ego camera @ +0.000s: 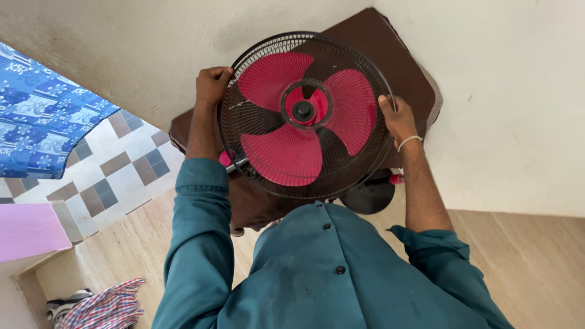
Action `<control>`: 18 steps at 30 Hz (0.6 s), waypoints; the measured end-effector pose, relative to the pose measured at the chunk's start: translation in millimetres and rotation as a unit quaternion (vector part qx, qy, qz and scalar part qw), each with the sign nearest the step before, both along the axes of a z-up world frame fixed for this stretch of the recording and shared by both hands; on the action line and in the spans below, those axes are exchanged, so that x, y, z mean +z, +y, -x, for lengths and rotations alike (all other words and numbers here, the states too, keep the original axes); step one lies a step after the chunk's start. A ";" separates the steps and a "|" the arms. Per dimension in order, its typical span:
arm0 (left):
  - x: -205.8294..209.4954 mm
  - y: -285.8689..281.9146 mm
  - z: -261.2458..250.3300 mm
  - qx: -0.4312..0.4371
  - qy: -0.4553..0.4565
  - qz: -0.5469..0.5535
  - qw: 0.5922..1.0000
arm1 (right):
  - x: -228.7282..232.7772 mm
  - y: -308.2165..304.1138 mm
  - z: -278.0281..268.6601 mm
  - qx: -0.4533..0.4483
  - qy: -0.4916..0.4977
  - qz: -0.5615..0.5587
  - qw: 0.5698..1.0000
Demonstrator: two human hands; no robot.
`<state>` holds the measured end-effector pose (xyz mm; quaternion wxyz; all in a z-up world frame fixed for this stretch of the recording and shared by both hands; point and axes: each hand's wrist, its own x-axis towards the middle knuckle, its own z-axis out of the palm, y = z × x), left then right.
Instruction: The person assembles a table fan by attaching the red fan blades to the motor hub, securing them with a cap, and then fitting the front and rear wire cages. The person uses a wrench to tighten the final cage nut.
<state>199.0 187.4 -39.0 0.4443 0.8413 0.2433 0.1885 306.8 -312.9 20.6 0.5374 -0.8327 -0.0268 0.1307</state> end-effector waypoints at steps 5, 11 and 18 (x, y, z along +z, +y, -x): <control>-0.2 -7.7 1.5 0.024 -0.027 0.083 0.996 | -0.5 -12.2 -4.0 -0.015 0.123 -0.034 0.992; 2.8 -15.4 5.6 0.048 -0.027 0.071 0.996 | -18.1 -10.9 -8.9 0.018 -0.019 0.000 1.000; -5.7 -10.6 4.3 0.039 -0.022 0.037 0.998 | -16.8 -19.6 -2.3 0.068 -0.144 0.104 0.982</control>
